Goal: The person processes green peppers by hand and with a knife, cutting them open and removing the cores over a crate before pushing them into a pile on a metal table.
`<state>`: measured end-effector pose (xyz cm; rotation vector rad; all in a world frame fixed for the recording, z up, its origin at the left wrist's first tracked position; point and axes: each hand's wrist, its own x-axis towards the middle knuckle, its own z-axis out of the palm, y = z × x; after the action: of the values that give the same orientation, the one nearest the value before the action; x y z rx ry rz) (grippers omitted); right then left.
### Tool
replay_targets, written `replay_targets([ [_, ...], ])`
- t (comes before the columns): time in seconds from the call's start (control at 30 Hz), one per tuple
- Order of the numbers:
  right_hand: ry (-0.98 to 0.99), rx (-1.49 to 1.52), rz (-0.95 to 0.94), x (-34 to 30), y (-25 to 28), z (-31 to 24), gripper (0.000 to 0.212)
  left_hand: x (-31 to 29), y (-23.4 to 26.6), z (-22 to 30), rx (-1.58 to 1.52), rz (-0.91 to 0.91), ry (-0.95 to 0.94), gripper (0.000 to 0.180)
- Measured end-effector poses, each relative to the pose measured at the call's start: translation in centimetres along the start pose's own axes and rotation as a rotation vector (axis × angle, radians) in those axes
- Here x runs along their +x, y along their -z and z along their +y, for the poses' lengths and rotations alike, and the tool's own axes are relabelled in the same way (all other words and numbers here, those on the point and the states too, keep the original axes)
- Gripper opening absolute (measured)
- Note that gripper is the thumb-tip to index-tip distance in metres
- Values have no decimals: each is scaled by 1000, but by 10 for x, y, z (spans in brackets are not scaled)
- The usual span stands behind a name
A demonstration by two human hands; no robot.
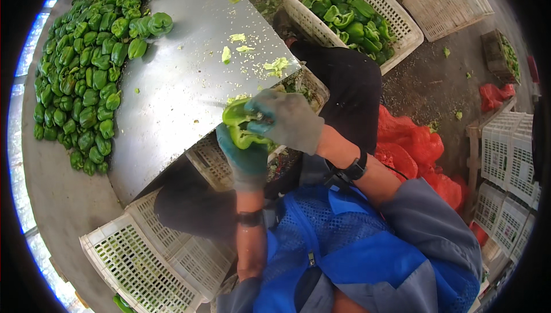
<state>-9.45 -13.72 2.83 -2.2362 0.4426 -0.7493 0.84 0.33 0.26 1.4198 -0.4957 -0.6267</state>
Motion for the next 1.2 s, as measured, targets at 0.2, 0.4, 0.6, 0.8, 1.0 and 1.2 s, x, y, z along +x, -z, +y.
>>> replay_targets([
  [0.2, -202, 158, -56, 6, -8, -1, 24, -3, 7, -9, 402, -43, -166, 61],
  [0.4, -622, 593, -225, -4, 22, -7, 48, -6, -6, 13, 260, -24, -122, 45],
  [0.6, -439, 407, -407, -6, 11, -3, 42, -4, -11, 15, 592, -75, -451, 28],
  [0.8, -499, 807, -470, -10, 16, -24, 33, -6, 1, -4, 93, 170, -138, 46],
  [1.0, -626, 728, -323, -19, 30, -12, 31, 23, 36, 20, 603, 238, -341, 31],
  [1.2, -596, 455, -49, -21, 24, 22, 32, 73, 92, 31, 950, 357, -431, 70],
])
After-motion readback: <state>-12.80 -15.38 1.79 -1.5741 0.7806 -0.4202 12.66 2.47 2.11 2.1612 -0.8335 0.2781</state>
